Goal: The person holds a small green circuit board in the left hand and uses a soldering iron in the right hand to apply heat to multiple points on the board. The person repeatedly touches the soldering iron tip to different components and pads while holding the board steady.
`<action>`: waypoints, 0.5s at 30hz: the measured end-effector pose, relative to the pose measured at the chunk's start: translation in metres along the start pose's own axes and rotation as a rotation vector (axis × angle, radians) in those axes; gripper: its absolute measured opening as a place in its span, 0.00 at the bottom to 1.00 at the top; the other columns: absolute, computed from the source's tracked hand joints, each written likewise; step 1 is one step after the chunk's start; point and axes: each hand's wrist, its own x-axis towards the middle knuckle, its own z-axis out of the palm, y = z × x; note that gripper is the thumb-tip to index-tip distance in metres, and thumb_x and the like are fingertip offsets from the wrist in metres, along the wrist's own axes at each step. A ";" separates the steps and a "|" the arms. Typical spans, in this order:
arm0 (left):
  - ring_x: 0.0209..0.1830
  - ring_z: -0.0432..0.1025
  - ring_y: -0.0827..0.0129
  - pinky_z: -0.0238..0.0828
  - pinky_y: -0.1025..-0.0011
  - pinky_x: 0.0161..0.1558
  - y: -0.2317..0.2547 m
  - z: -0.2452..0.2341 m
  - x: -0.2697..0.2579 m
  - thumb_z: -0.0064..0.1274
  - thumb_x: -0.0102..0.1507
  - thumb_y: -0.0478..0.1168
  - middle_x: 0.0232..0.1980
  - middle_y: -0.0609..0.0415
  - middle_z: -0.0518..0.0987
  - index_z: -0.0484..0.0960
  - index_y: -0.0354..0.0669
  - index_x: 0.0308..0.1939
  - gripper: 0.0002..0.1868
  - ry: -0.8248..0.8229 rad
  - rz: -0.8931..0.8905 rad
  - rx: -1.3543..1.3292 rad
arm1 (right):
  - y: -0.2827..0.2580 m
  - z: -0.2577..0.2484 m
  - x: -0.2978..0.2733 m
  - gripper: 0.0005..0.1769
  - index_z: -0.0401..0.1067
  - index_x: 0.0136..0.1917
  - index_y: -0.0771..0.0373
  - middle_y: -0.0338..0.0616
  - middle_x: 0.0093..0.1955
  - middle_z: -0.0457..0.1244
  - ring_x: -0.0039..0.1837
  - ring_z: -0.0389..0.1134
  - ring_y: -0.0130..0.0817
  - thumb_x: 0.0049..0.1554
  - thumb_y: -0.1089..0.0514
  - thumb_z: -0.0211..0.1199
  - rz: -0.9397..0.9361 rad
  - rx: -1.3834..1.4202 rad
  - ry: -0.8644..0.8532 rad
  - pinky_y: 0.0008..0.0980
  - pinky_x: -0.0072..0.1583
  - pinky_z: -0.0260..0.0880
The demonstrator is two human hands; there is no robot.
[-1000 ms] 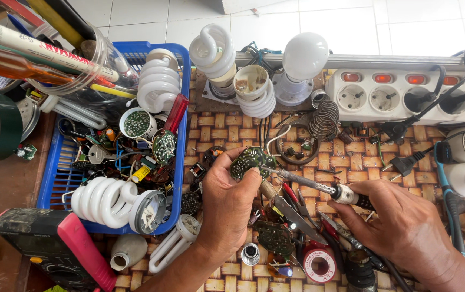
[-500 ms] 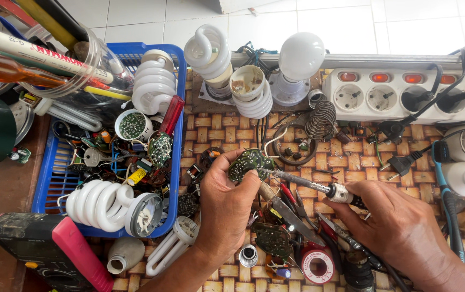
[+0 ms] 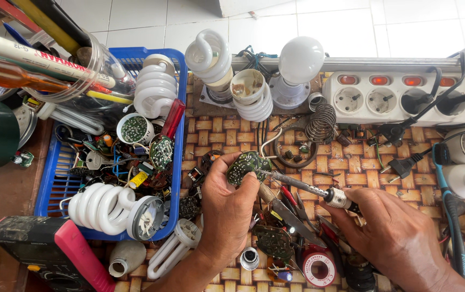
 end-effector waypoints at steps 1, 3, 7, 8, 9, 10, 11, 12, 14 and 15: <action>0.26 0.66 0.75 0.66 0.76 0.30 -0.001 0.000 -0.001 0.51 0.55 0.27 0.33 0.53 0.76 0.78 0.36 0.43 0.13 0.001 0.000 0.000 | 0.001 0.001 -0.001 0.20 0.71 0.45 0.55 0.34 0.37 0.66 0.39 0.68 0.32 0.55 0.39 0.68 -0.001 0.000 -0.001 0.31 0.40 0.64; 0.23 0.63 0.75 0.64 0.76 0.26 -0.001 0.000 -0.001 0.51 0.55 0.26 0.32 0.53 0.75 0.76 0.36 0.44 0.13 -0.014 0.011 -0.006 | 0.002 0.003 -0.003 0.19 0.71 0.44 0.56 0.35 0.36 0.65 0.38 0.67 0.33 0.55 0.39 0.68 -0.005 -0.005 0.008 0.31 0.40 0.64; 0.32 0.69 0.74 0.70 0.76 0.37 -0.002 -0.001 0.000 0.52 0.55 0.28 0.36 0.52 0.78 0.77 0.35 0.44 0.13 -0.014 0.062 0.046 | 0.001 0.002 -0.003 0.19 0.70 0.45 0.55 0.34 0.37 0.66 0.39 0.68 0.32 0.55 0.39 0.67 0.021 0.001 -0.008 0.31 0.40 0.64; 0.28 0.66 0.74 0.68 0.76 0.32 -0.001 0.000 0.000 0.51 0.55 0.27 0.34 0.52 0.76 0.77 0.35 0.45 0.14 -0.017 0.019 0.016 | 0.001 0.002 -0.003 0.19 0.70 0.44 0.54 0.34 0.36 0.65 0.38 0.67 0.32 0.56 0.39 0.68 0.022 -0.014 0.002 0.31 0.40 0.64; 0.24 0.64 0.74 0.65 0.75 0.26 0.000 0.000 -0.001 0.51 0.56 0.27 0.32 0.51 0.75 0.76 0.35 0.46 0.14 -0.019 -0.024 -0.013 | 0.000 0.002 -0.002 0.19 0.70 0.44 0.54 0.34 0.34 0.64 0.37 0.66 0.32 0.56 0.38 0.68 0.024 -0.028 0.013 0.31 0.40 0.63; 0.24 0.64 0.74 0.65 0.75 0.26 -0.001 -0.001 0.000 0.51 0.56 0.27 0.32 0.51 0.75 0.76 0.35 0.46 0.14 -0.019 -0.024 -0.012 | 0.001 0.002 -0.004 0.19 0.70 0.44 0.54 0.34 0.34 0.64 0.37 0.66 0.32 0.56 0.38 0.68 0.024 -0.028 0.013 0.31 0.40 0.63; 0.22 0.63 0.74 0.66 0.74 0.24 -0.001 -0.001 0.000 0.51 0.56 0.28 0.31 0.52 0.75 0.76 0.36 0.45 0.13 -0.019 -0.028 0.011 | 0.001 0.002 -0.005 0.19 0.71 0.45 0.54 0.33 0.38 0.66 0.39 0.68 0.31 0.56 0.39 0.67 0.021 -0.038 0.006 0.29 0.41 0.64; 0.20 0.62 0.74 0.66 0.73 0.21 -0.002 -0.001 0.001 0.52 0.56 0.30 0.31 0.53 0.74 0.76 0.37 0.44 0.12 -0.019 -0.031 0.035 | 0.001 0.003 -0.005 0.18 0.71 0.46 0.54 0.32 0.41 0.68 0.42 0.69 0.29 0.56 0.39 0.67 0.017 -0.050 0.001 0.27 0.43 0.65; 0.20 0.62 0.74 0.66 0.73 0.21 -0.004 -0.002 0.002 0.52 0.56 0.31 0.29 0.53 0.72 0.75 0.36 0.46 0.14 -0.021 -0.047 0.016 | 0.000 0.002 -0.004 0.19 0.71 0.45 0.54 0.32 0.40 0.67 0.42 0.69 0.29 0.56 0.38 0.66 0.026 -0.052 -0.009 0.27 0.42 0.64; 0.19 0.62 0.74 0.65 0.73 0.20 -0.005 -0.003 0.002 0.52 0.56 0.32 0.27 0.52 0.71 0.75 0.36 0.47 0.15 -0.022 -0.065 -0.002 | -0.001 0.001 -0.004 0.20 0.70 0.45 0.53 0.31 0.40 0.67 0.41 0.69 0.29 0.56 0.36 0.66 0.035 -0.055 -0.019 0.27 0.41 0.63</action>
